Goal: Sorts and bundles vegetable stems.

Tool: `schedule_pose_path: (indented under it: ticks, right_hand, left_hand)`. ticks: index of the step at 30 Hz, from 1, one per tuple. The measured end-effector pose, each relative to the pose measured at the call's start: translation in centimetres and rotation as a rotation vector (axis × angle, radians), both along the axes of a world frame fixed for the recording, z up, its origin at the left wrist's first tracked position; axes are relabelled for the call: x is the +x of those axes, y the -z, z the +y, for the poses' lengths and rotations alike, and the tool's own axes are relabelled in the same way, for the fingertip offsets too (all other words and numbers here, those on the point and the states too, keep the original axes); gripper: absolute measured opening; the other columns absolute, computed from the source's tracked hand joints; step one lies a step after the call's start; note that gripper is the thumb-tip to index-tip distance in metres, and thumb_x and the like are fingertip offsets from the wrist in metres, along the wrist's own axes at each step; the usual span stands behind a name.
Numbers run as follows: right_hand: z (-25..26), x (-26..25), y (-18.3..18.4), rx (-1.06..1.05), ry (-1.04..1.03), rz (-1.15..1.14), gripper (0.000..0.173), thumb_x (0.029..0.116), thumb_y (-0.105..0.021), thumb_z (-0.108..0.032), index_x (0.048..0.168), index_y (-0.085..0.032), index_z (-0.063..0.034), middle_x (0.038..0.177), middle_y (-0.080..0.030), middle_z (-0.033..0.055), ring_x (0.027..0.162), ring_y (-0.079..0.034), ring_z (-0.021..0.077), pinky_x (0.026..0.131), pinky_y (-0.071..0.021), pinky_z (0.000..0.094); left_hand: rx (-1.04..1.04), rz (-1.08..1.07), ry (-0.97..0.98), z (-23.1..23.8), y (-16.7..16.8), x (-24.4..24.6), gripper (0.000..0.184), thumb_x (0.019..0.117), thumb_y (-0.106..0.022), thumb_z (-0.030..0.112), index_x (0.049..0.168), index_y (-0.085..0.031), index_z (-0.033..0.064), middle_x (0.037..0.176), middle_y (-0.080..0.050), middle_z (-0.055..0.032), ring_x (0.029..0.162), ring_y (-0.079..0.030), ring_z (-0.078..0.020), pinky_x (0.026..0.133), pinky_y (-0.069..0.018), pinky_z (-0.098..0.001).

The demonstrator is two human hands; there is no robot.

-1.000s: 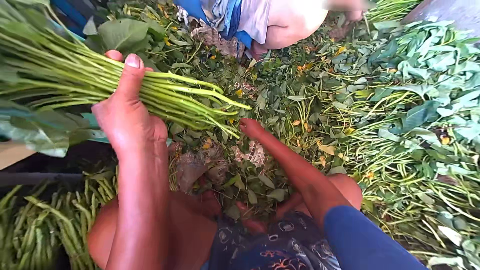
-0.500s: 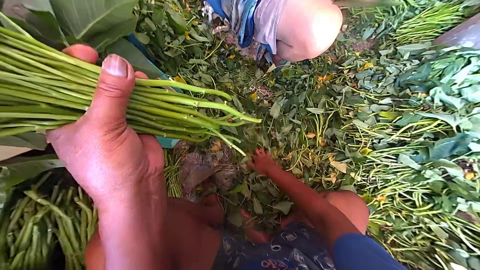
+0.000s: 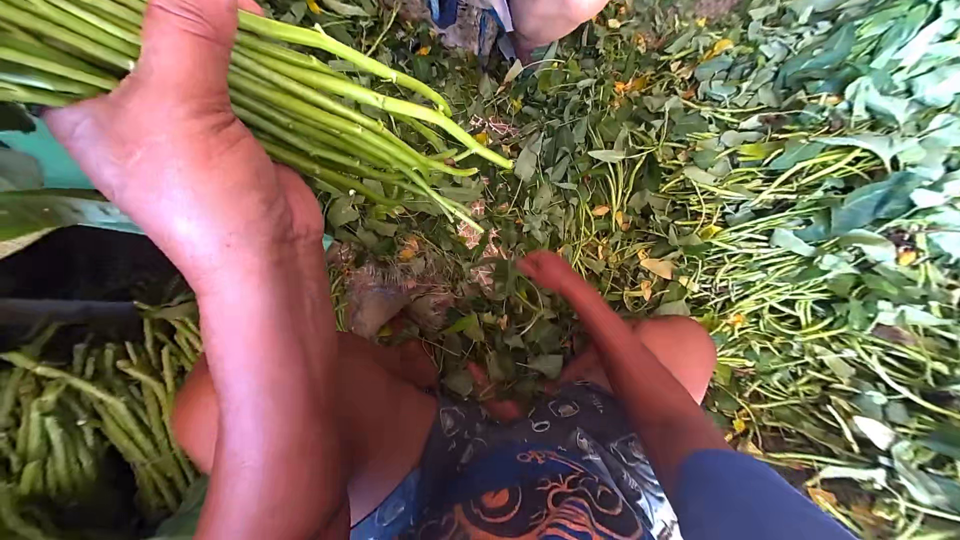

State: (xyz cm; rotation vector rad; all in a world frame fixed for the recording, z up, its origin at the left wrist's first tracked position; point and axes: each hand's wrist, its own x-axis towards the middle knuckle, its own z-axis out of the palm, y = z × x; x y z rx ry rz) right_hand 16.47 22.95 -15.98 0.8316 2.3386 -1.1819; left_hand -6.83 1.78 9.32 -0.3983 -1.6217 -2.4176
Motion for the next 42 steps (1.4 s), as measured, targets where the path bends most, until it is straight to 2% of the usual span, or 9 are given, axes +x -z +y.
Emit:
schedule_pose_path:
  ticks: [6, 11, 17, 20, 22, 25, 31, 37, 42]
  right_hand:
    - [3.1, -6.6, 4.9, 0.320, -0.001, 0.078, 0.075, 0.0989, -0.060, -0.054, 0.154, -0.045, -0.0046, 0.164, -0.031, 0.0251, 0.152, -0.026, 0.0450, 0.120, -0.0242, 0.0658]
    - [-4.0, -2.2, 5.7, 0.200, -0.499, -0.234, 0.084, 0.0976, -0.048, -0.070, 0.153, -0.048, -0.0068, 0.163, -0.031, 0.0272, 0.154, -0.021, 0.0467, 0.122, -0.0124, 0.0698]
    - [-8.3, 7.5, 2.9, 0.046, -0.774, -0.468, 0.129, 0.0726, -0.090, -0.054, 0.164, -0.014, -0.0019, 0.167, -0.014, 0.0304, 0.154, -0.009, 0.0528, 0.118, -0.0094, 0.0754]
    - [-10.1, 7.9, 3.0, 0.107, -0.816, -0.551, 0.129, 0.0769, -0.085, -0.056, 0.163, -0.008, 0.0014, 0.168, -0.010, 0.0310, 0.155, -0.007, 0.0524, 0.118, -0.0066, 0.0756]
    - [-9.0, 5.6, 1.5, -0.012, -0.655, -0.502, 0.108, 0.0843, -0.075, -0.063, 0.158, -0.031, 0.0015, 0.161, -0.030, 0.0316, 0.151, -0.023, 0.0514, 0.118, -0.0155, 0.0748]
    - [-5.6, 1.4, -0.8, -0.019, -0.230, -0.152, 0.055, 0.1012, -0.061, -0.046, 0.128, -0.066, 0.0023, 0.131, -0.062, 0.0284, 0.127, -0.057, 0.0449, 0.109, -0.0409, 0.0649]
    - [1.6, -1.5, 3.9, 0.287, 0.193, -0.305, 0.047, 0.0981, -0.062, -0.014, 0.141, -0.053, 0.0017, 0.137, -0.058, 0.0315, 0.125, -0.058, 0.0501, 0.099, -0.0484, 0.0674]
    - [8.3, 0.6, -5.9, 0.271, 0.550, 0.124, 0.044, 0.1066, -0.048, -0.021, 0.140, -0.051, 0.0070, 0.128, -0.060, 0.0354, 0.120, -0.059, 0.0511, 0.102, -0.0450, 0.0681]
    - [9.8, 4.2, -8.5, 0.108, 0.740, 0.447, 0.041, 0.1097, -0.046, -0.030, 0.132, -0.057, 0.0022, 0.103, -0.064, 0.0188, 0.077, -0.062, 0.0224, 0.074, -0.0544, 0.0442]
  left_hand:
    - [-0.012, -0.039, 0.021, 2.2, -1.2, 2.7, 0.056, 0.0823, -0.083, 0.002, 0.127, -0.049, -0.0036, 0.109, -0.069, -0.0199, 0.101, -0.072, -0.0330, 0.091, -0.0632, -0.0510]
    - [-0.052, -0.100, 0.033, 2.9, -2.2, 3.2, 0.052, 0.0880, -0.079, 0.005, 0.128, -0.048, -0.0065, 0.106, -0.069, -0.0190, 0.098, -0.071, -0.0280, 0.090, -0.0622, -0.0435]
    - [-0.064, -0.137, 0.014, 3.0, -1.9, 2.0, 0.051, 0.0817, -0.082, 0.000, 0.123, -0.051, -0.0033, 0.103, -0.069, -0.0176, 0.097, -0.072, -0.0288, 0.089, -0.0629, -0.0459]
    - [0.004, 0.150, 0.039, 2.8, 2.1, -0.7, 0.054, 0.0825, -0.084, 0.005, 0.125, -0.052, -0.0034, 0.107, -0.069, -0.0174, 0.100, -0.071, -0.0297, 0.087, -0.0634, -0.0487]
    - [0.009, 0.598, 0.078, 2.5, 6.5, -5.1, 0.052, 0.0947, -0.075, 0.016, 0.132, -0.049, -0.0081, 0.113, -0.068, -0.0159, 0.102, -0.070, -0.0258, 0.083, -0.0633, -0.0432]
    - [0.022, -0.005, -0.021, 3.0, -0.5, 0.5, 0.047, 0.0820, -0.081, -0.002, 0.120, -0.053, -0.0030, 0.103, -0.069, -0.0189, 0.098, -0.071, -0.0315, 0.090, -0.0626, -0.0508]
    - [-0.046, -0.093, 0.074, 2.8, -1.5, 1.5, 0.045, 0.0840, -0.080, 0.001, 0.120, -0.053, -0.0024, 0.100, -0.070, -0.0167, 0.094, -0.072, -0.0283, 0.086, -0.0638, -0.0464]
    - [-0.039, -0.187, 0.357, 2.8, -1.5, 1.5, 0.026, 0.0968, -0.065, 0.002, 0.121, -0.056, 0.0047, 0.104, -0.068, -0.0043, 0.088, -0.070, -0.0153, 0.081, -0.0630, -0.0326]
    - [-0.150, -0.372, 0.519, 4.7, 0.9, 2.5, 0.027, 0.0964, -0.069, 0.007, 0.122, -0.061, 0.0082, 0.102, -0.071, -0.0006, 0.086, -0.071, -0.0124, 0.079, -0.0630, -0.0307]
